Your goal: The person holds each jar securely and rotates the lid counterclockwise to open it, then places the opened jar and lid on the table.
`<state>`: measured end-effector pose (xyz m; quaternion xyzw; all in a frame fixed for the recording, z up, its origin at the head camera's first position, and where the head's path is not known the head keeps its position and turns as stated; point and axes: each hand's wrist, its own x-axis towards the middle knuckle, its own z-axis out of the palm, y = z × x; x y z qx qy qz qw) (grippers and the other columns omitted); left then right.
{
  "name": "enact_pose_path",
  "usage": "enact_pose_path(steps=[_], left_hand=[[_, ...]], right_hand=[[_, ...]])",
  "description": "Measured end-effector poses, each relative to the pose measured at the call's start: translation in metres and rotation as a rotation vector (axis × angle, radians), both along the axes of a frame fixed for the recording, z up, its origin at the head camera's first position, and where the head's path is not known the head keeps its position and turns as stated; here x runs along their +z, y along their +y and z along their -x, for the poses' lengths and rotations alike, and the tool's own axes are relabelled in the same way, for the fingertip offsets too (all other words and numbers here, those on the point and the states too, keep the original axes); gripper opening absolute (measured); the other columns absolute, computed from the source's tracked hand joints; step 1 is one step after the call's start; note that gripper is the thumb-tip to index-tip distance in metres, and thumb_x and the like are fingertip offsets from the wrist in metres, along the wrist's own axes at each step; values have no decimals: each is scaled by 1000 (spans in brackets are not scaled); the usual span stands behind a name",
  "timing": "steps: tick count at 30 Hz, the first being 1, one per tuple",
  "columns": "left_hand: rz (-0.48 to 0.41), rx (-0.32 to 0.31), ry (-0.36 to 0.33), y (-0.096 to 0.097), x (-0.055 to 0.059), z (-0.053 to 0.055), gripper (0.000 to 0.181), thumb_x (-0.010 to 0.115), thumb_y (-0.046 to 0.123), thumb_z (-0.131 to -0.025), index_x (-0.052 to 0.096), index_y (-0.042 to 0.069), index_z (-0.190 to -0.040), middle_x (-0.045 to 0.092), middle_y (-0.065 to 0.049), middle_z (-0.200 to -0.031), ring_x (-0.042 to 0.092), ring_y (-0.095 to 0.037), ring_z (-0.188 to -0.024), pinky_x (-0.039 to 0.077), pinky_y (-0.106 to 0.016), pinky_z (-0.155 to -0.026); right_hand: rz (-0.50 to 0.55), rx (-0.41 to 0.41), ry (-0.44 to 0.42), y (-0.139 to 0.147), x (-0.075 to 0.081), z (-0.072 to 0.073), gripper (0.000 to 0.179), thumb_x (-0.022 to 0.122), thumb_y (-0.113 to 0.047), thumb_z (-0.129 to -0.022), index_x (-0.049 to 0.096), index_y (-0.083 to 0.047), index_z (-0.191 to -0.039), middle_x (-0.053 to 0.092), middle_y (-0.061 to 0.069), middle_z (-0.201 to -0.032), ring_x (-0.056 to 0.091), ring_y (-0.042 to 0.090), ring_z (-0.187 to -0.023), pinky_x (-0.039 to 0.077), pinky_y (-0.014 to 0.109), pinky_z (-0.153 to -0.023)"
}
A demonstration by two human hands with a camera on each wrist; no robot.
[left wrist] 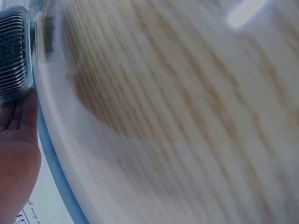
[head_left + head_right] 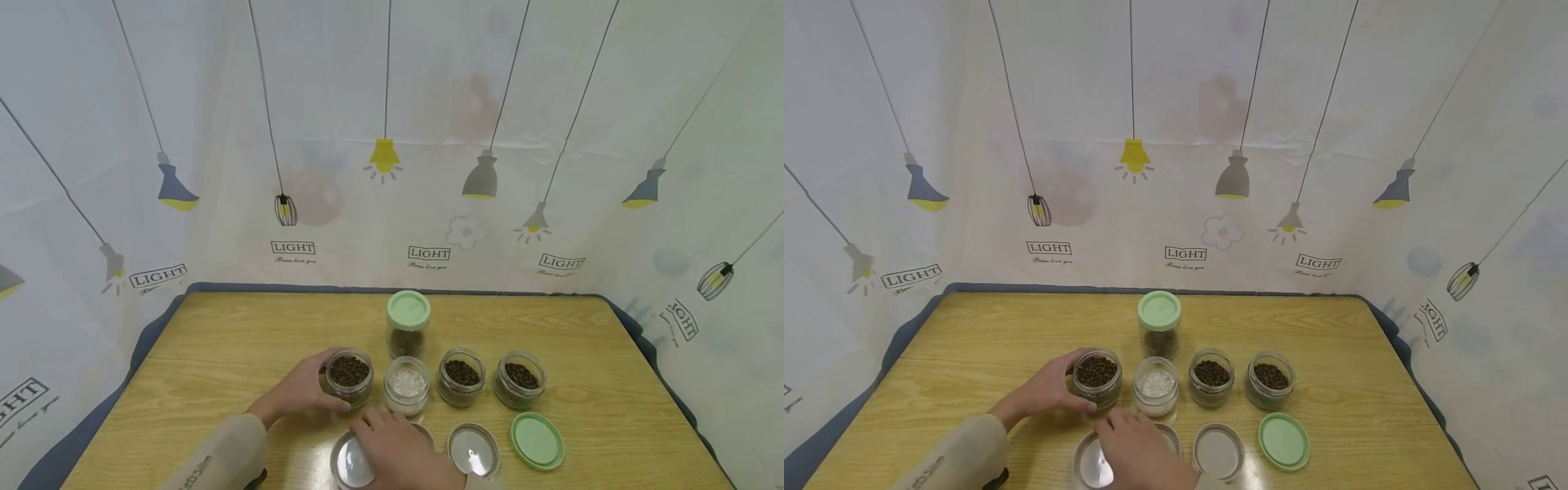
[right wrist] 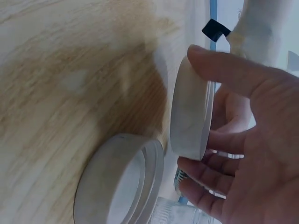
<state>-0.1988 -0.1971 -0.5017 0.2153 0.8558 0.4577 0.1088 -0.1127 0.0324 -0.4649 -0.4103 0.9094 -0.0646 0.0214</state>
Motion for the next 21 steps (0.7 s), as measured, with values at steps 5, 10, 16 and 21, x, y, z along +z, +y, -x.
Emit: enact_pose_path(steps=[5,10,16,21], left_hand=[[6,-2,4,0,0,1,90,89,41,-64,47,19,-141,60,3,-131,57,-20,-120,42,-47,-105],[13,-2,-2,0,1,1,91,89,40,-64,47,18,-141,60,2,-131,56,-20,-120,42,-48,-105],[19,-4,1,1,1,1,90,89,40,-63,47,18,-140,60,2,-131,56,-21,-121,42,-49,-105],[28,-6,7,2,0,1,88,89,39,-64,48,19,-139,61,4,-130,57,-21,-120,42,-49,-105]], right_hand=[[-73,-44,38,-7,0,-3,81,67,-77,-69,57,-15,-120,56,-3,-108,55,13,-103,50,31,-87],[-125,-60,74,-11,-2,-3,82,67,-78,-67,58,-16,-120,57,-3,-110,56,13,-103,49,31,-89],[-193,-58,139,-14,-5,-4,86,63,-83,-66,57,-17,-122,60,-3,-111,56,12,-100,48,28,-85],[-219,-56,136,-14,-8,-3,86,61,-84,-68,58,-17,-122,60,-3,-111,56,12,-99,48,27,-84]])
